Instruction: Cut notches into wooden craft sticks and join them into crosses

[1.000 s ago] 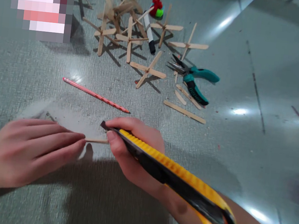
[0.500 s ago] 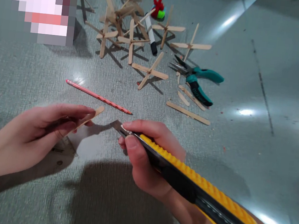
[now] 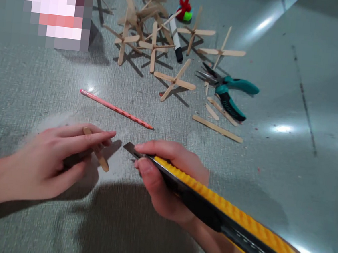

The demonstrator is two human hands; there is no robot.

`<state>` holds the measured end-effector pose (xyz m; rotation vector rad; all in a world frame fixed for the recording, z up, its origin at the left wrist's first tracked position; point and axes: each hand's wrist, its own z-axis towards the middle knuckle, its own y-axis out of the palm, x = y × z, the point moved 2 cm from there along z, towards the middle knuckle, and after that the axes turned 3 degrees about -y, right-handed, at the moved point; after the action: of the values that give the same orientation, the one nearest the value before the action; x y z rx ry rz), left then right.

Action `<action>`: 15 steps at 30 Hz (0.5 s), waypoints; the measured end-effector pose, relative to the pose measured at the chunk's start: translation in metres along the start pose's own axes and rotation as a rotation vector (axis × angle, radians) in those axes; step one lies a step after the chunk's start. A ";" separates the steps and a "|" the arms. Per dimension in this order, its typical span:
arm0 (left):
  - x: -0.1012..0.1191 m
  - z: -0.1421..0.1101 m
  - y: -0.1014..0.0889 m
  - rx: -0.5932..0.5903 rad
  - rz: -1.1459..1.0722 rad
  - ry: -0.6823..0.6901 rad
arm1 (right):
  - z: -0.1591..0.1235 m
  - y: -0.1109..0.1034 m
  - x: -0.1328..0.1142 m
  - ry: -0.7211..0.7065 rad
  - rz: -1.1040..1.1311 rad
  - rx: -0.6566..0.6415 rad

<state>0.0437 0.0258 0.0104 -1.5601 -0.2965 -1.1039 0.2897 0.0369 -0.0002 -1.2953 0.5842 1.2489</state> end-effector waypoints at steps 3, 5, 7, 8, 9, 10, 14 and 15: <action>-0.003 -0.002 0.001 -0.013 -0.034 0.020 | 0.000 -0.001 0.000 -0.016 -0.001 -0.017; -0.004 -0.001 0.000 0.004 -0.058 -0.007 | 0.000 -0.001 0.001 -0.029 -0.011 -0.016; -0.004 0.000 -0.002 0.049 -0.085 -0.064 | 0.000 -0.001 0.001 -0.040 -0.024 -0.014; -0.003 0.001 -0.004 0.067 -0.090 -0.094 | 0.001 -0.001 0.001 -0.052 -0.035 -0.009; -0.002 0.002 -0.004 0.073 -0.082 -0.113 | 0.002 0.000 -0.001 -0.074 -0.048 -0.002; -0.002 0.002 -0.005 0.068 -0.056 -0.111 | 0.003 0.001 -0.002 -0.101 -0.060 -0.007; 0.000 0.000 -0.004 0.013 0.142 0.066 | 0.013 0.011 -0.009 -0.256 -0.018 -0.157; -0.001 -0.001 -0.003 0.012 0.180 0.112 | 0.016 0.014 -0.010 -0.282 -0.001 -0.201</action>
<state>0.0408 0.0264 0.0113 -1.4775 -0.0849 -1.0418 0.2692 0.0450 0.0077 -1.2527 0.2613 1.4880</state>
